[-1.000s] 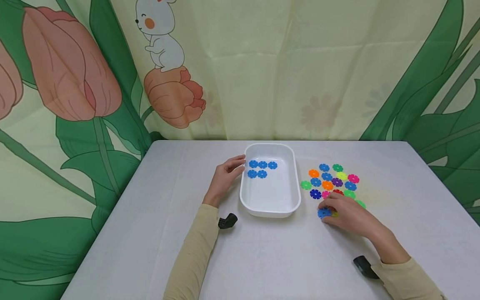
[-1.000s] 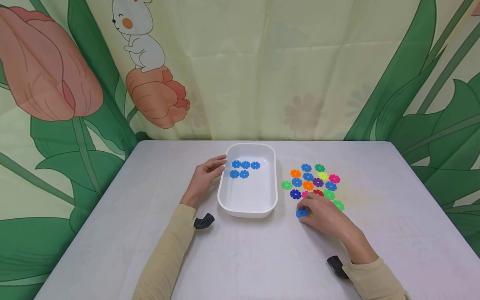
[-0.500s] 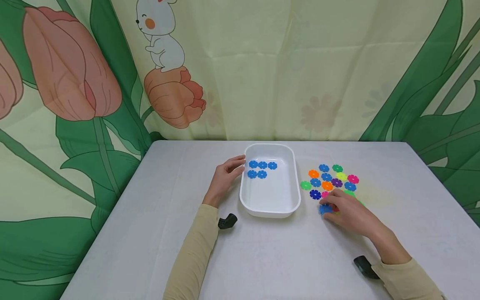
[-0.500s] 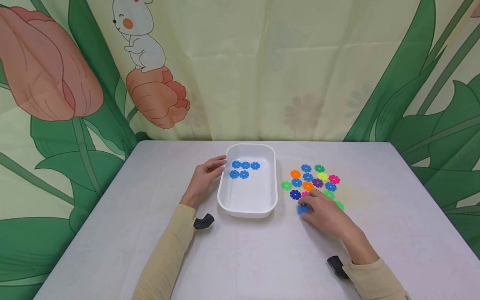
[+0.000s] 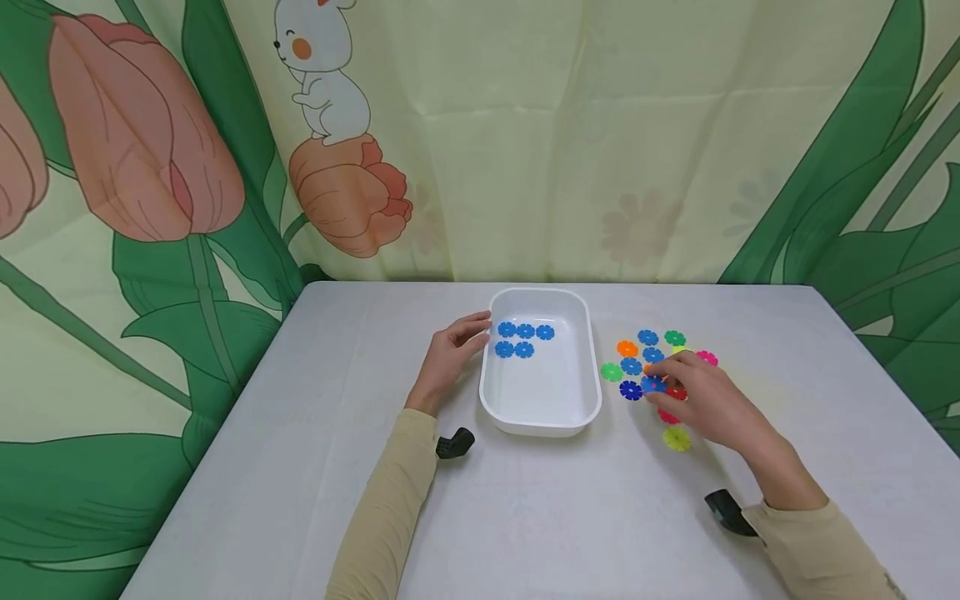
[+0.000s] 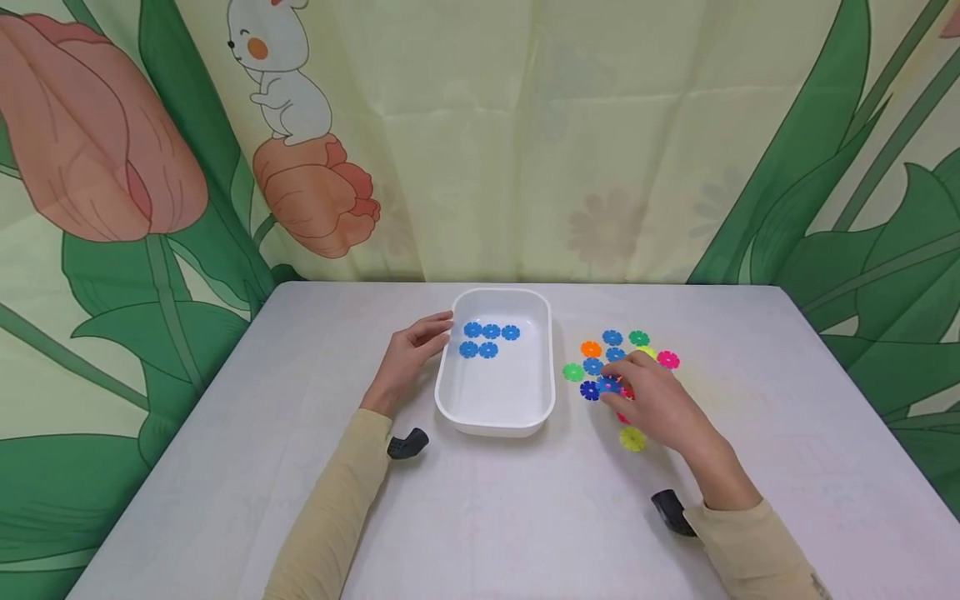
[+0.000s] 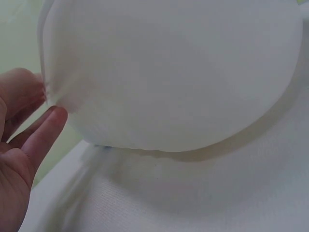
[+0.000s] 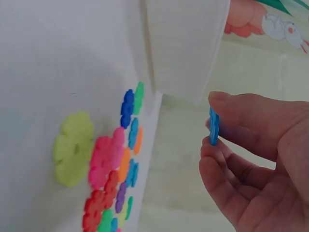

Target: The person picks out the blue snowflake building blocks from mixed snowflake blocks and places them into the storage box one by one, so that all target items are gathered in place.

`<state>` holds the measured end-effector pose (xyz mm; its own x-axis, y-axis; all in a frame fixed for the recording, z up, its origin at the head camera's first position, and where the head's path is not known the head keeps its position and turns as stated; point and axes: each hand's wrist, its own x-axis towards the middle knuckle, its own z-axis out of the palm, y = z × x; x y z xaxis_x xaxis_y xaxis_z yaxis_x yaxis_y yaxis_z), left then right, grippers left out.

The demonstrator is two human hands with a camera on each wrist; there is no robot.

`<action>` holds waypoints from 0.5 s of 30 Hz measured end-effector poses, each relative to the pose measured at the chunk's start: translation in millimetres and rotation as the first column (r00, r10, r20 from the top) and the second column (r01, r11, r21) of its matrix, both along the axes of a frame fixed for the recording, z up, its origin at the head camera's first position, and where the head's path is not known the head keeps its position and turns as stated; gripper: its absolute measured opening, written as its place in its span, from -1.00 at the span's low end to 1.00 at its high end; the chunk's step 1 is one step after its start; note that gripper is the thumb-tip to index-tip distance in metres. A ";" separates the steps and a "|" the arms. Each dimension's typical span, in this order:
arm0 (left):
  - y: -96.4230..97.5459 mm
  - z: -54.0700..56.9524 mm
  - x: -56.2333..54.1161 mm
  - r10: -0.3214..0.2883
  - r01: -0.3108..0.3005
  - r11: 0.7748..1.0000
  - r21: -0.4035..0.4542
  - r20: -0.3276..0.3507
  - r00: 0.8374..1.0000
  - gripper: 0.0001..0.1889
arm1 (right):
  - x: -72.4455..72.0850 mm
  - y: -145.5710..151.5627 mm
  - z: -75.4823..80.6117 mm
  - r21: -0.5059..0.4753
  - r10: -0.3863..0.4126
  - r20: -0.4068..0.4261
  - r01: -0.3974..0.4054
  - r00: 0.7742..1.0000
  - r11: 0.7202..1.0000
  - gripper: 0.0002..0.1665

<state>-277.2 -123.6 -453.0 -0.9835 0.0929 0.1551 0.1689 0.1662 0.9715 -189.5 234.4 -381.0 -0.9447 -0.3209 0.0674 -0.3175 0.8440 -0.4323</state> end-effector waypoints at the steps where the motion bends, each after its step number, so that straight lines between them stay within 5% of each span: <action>1: -0.1 -0.2 -0.1 0.000 0.000 1.000 -0.002 0.001 1.000 -0.66 | -0.9 -0.9 1.5 -0.007 -0.006 0.001 0.006 1.000 1.000 -0.47; 15: -0.2 0.2 1.0 0.007 -0.007 1.000 -0.014 0.001 1.000 -0.68 | -14.1 -21.2 21.2 -0.070 0.013 -0.050 -0.016 0.999 0.997 -0.50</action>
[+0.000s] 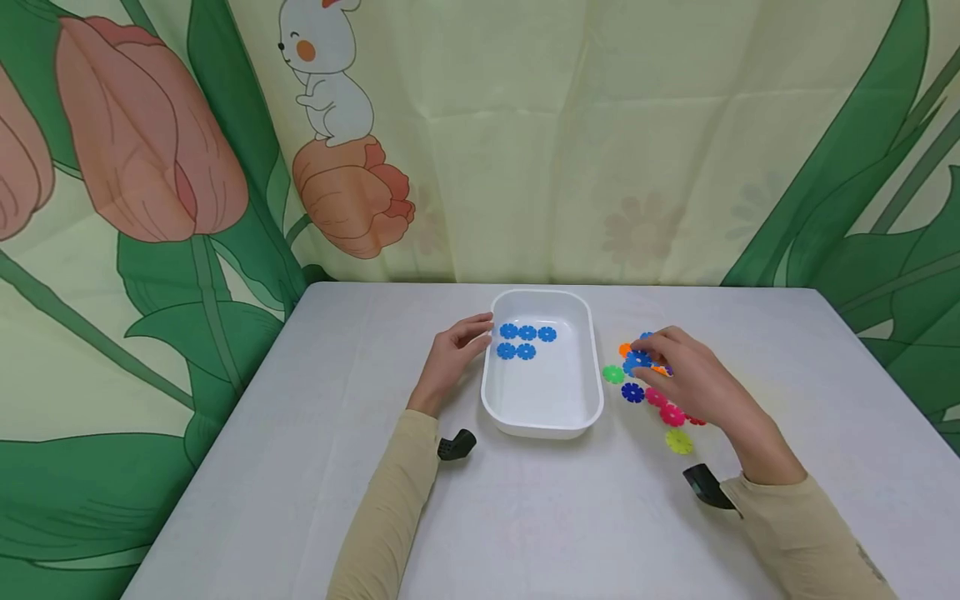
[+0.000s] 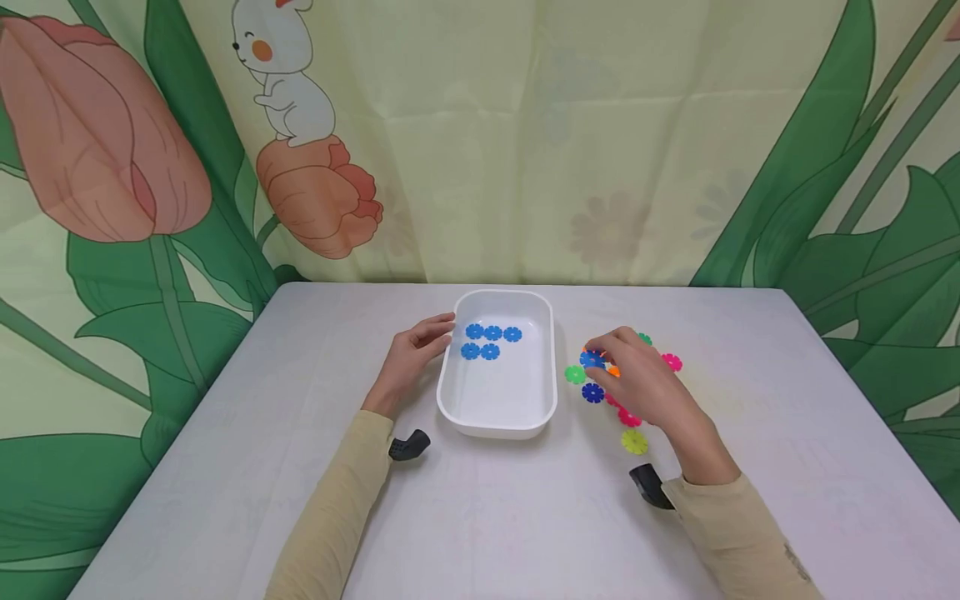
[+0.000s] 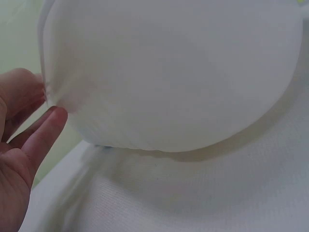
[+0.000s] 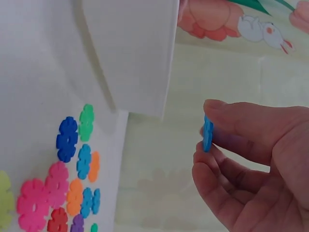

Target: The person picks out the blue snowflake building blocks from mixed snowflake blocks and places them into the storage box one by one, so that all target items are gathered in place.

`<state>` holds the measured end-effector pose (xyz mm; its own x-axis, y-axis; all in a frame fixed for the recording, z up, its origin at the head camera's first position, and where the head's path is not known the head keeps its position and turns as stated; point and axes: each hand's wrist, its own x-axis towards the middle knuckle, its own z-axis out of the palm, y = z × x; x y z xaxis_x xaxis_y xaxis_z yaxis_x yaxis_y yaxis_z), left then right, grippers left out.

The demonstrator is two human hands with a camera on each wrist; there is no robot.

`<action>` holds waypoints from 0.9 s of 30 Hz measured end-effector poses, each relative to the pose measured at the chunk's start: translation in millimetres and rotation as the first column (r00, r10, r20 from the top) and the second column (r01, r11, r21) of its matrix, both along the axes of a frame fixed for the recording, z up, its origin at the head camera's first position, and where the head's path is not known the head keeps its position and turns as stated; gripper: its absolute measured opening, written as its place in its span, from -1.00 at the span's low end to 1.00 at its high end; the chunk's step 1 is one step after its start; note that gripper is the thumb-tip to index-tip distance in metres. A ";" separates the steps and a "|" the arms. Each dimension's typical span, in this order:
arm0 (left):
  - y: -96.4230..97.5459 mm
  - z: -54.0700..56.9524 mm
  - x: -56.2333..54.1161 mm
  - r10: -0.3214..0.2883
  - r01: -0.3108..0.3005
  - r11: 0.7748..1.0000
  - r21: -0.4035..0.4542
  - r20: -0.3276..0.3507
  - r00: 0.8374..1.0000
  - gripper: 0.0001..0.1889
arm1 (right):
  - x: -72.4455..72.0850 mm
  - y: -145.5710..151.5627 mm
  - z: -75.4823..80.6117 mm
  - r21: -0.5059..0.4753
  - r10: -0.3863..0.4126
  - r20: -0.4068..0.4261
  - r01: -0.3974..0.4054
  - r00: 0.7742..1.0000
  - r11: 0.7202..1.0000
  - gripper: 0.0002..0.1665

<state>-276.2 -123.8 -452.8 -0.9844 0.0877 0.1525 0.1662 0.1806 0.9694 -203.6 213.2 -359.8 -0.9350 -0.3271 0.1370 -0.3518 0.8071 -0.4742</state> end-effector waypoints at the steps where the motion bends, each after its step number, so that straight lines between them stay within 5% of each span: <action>1: 0.2 0.1 0.0 -0.001 0.001 1.000 -0.002 -0.001 1.000 -0.67 | -0.9 -1.8 1.8 -0.006 -0.003 0.011 0.003 1.000 1.000 -0.50; 8: 0.1 0.1 0.1 0.006 -0.006 1.000 -0.003 -0.006 1.000 -0.69 | -6.6 -13.1 10.8 0.003 -0.025 0.067 0.025 0.997 1.000 -0.47; 27: 0.5 1.4 0.7 0.011 -0.011 1.000 -0.024 0.016 1.000 -0.66 | -24.1 -30.2 26.7 -0.029 -0.032 0.043 0.034 0.999 0.999 -0.50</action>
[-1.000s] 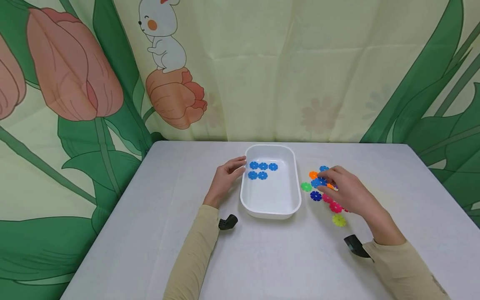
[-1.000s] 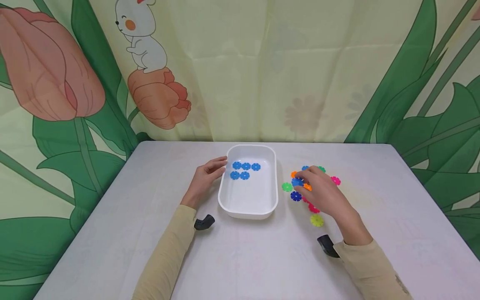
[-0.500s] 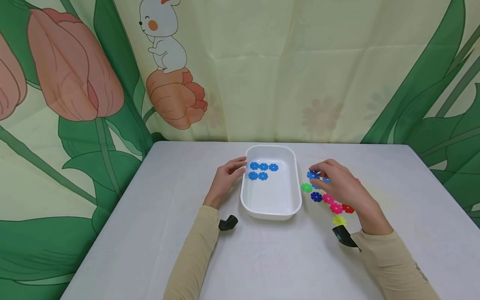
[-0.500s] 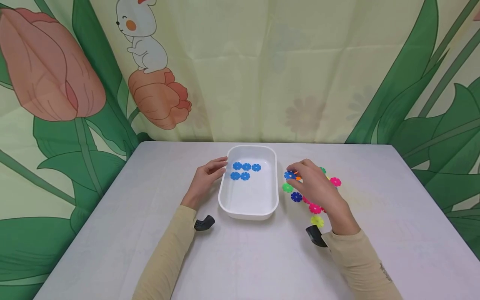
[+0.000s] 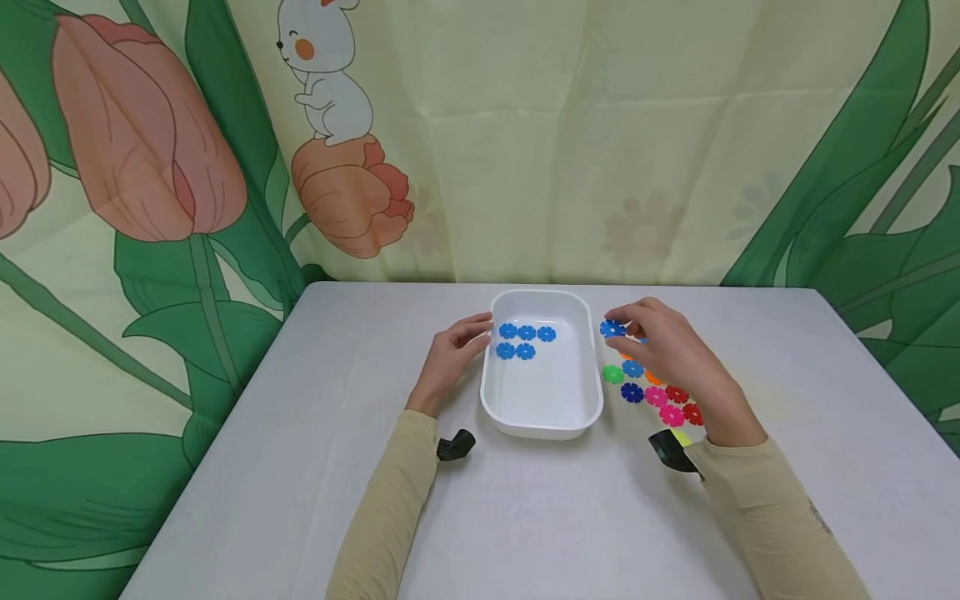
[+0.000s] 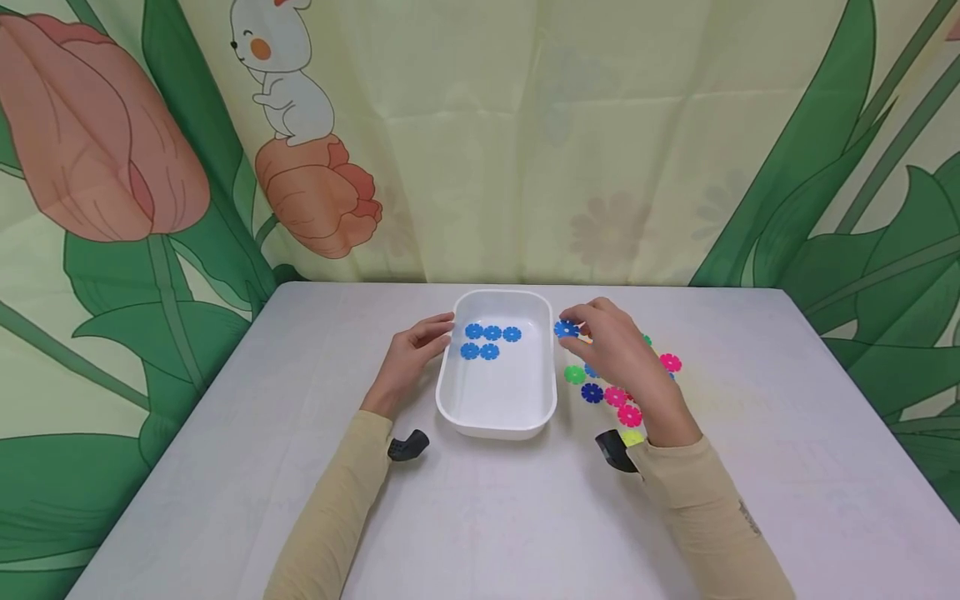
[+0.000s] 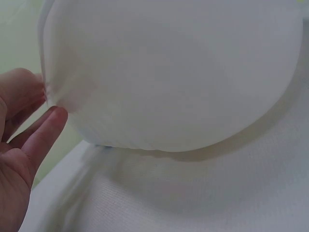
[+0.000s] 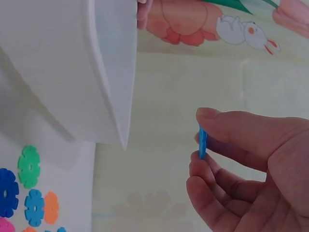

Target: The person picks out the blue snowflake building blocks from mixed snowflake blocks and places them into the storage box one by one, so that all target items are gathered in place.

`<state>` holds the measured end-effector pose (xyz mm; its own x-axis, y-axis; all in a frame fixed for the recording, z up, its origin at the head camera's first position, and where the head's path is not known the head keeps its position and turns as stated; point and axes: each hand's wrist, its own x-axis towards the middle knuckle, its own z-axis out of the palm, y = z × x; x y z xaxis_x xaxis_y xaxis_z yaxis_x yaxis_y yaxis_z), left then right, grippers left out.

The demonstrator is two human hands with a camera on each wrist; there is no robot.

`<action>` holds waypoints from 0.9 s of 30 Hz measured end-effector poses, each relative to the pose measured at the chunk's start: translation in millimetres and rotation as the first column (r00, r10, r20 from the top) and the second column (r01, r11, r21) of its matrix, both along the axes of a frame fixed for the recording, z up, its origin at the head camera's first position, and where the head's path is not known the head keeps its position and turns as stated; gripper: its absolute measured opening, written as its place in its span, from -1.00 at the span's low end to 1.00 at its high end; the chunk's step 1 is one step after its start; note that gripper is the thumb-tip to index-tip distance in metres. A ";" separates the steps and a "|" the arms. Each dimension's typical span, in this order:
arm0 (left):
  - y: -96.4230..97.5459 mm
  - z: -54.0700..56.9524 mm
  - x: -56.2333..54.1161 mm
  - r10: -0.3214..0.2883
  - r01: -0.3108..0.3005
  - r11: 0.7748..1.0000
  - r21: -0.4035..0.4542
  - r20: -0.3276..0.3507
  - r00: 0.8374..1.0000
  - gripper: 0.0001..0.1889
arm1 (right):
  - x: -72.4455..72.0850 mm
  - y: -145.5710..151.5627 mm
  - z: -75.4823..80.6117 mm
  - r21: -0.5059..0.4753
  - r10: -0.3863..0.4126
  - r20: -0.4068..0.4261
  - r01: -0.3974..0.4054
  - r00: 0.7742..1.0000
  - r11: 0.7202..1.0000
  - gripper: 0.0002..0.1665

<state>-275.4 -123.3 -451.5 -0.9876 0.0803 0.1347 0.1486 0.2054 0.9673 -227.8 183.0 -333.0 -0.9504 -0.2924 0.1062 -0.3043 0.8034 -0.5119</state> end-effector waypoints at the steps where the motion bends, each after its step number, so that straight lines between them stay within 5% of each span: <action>1: -0.2 -0.1 -0.2 -0.001 0.001 1.000 0.001 0.000 1.000 -0.66 | -2.0 -1.6 1.2 -0.001 0.005 -0.001 -0.005 1.000 1.000 -0.51; 27: 0.8 -0.1 -0.6 0.016 -0.016 1.000 -0.020 0.001 1.000 -0.65 | -56.6 -43.1 -5.7 -0.042 0.120 0.068 -0.118 0.990 0.992 -0.54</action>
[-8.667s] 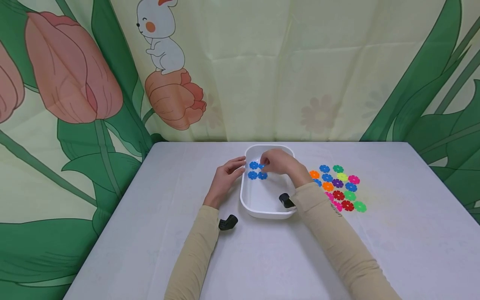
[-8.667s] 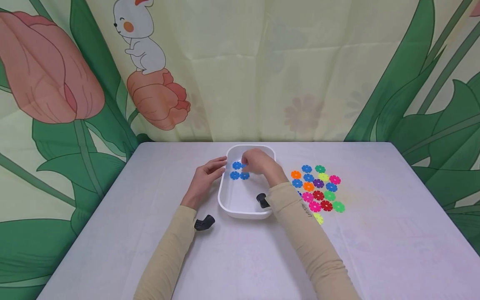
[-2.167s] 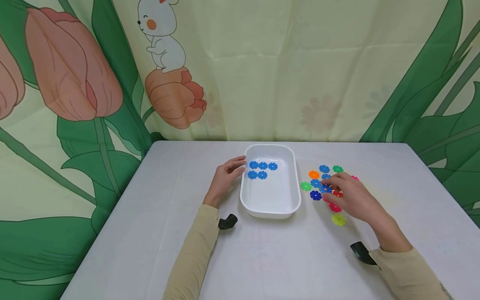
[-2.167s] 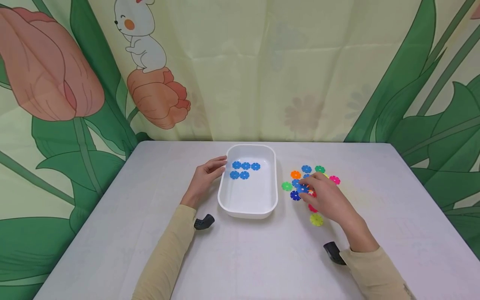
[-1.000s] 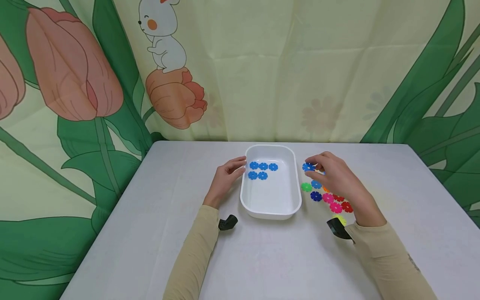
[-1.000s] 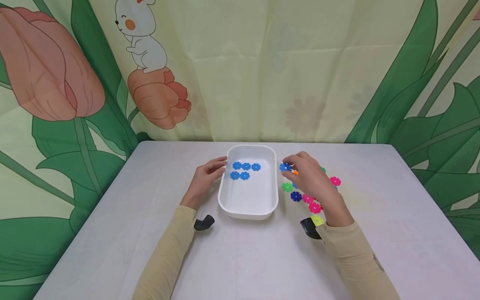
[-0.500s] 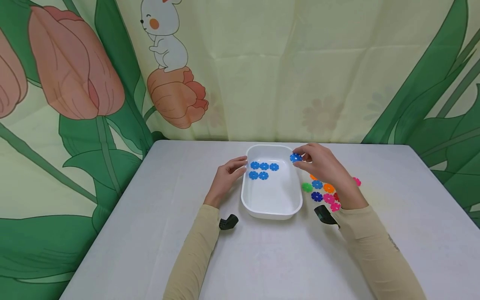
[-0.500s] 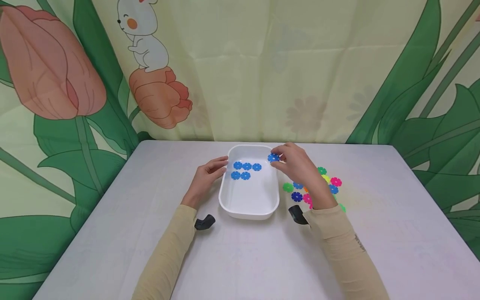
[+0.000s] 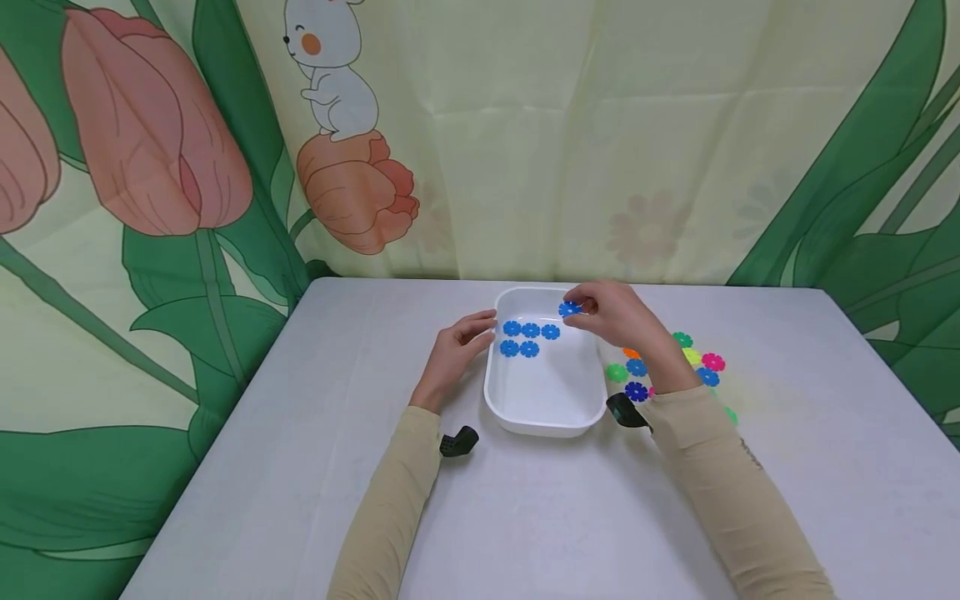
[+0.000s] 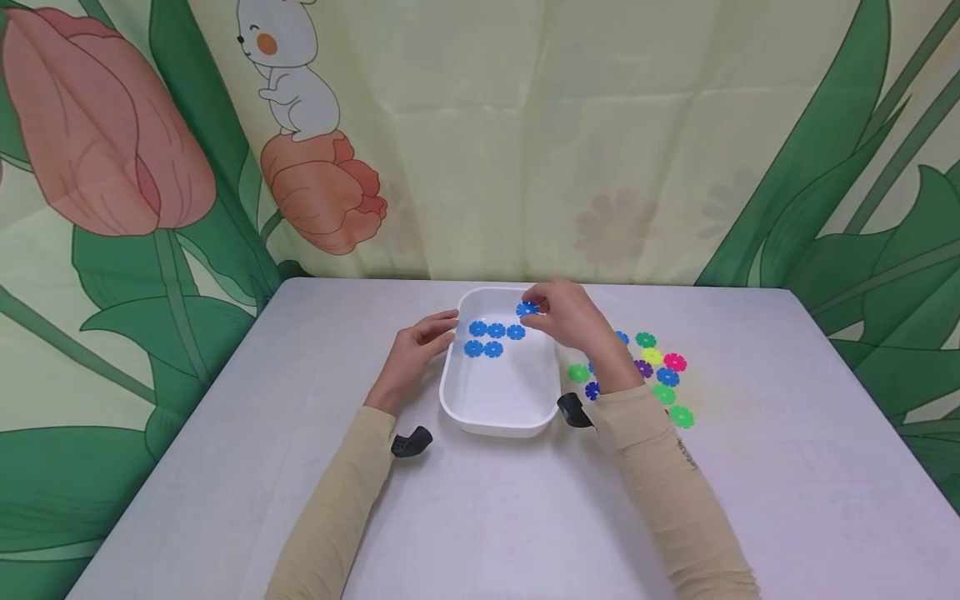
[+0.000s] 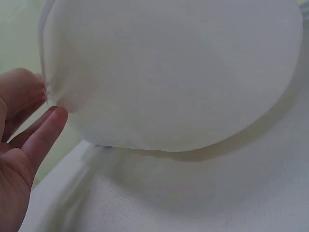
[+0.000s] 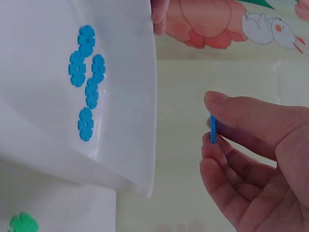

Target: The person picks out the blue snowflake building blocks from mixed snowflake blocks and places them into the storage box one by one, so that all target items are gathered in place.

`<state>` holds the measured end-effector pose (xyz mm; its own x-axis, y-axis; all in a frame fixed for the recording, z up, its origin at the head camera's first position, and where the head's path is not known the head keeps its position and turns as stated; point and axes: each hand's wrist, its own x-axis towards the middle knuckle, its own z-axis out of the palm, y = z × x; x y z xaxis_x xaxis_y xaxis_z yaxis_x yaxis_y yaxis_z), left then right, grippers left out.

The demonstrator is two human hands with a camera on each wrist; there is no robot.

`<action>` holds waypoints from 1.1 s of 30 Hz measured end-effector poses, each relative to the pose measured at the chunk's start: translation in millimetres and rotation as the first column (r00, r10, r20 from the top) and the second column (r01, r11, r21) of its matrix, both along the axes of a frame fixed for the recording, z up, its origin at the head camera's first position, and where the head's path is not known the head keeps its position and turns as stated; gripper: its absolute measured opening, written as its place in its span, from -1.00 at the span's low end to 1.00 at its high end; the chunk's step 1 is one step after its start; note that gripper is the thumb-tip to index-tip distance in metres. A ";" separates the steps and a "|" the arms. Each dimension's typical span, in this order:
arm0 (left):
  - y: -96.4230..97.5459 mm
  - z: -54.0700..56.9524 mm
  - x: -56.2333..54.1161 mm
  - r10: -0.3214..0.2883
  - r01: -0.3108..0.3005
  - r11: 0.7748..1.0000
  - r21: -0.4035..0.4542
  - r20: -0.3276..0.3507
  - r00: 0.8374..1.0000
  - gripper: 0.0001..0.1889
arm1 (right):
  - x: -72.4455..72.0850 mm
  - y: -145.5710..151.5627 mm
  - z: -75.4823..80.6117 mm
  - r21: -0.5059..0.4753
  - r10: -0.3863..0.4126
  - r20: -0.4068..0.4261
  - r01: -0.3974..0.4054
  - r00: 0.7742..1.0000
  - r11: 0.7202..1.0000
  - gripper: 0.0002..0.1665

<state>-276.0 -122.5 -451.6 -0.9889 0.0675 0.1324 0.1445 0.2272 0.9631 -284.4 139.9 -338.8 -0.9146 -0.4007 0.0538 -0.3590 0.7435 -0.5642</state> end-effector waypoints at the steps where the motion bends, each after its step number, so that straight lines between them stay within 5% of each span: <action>1: 0.0 0.0 -0.1 0.000 0.000 1.000 -0.001 0.002 1.000 -0.64 | -1.2 -1.4 -0.2 0.000 0.003 0.003 -0.003 1.000 1.000 -0.55; 33: -1.2 -0.6 -1.1 -0.010 0.010 1.000 -0.008 -0.009 1.000 -0.72 | -33.4 -28.6 -25.3 0.085 0.010 0.122 -0.021 0.993 0.996 -0.54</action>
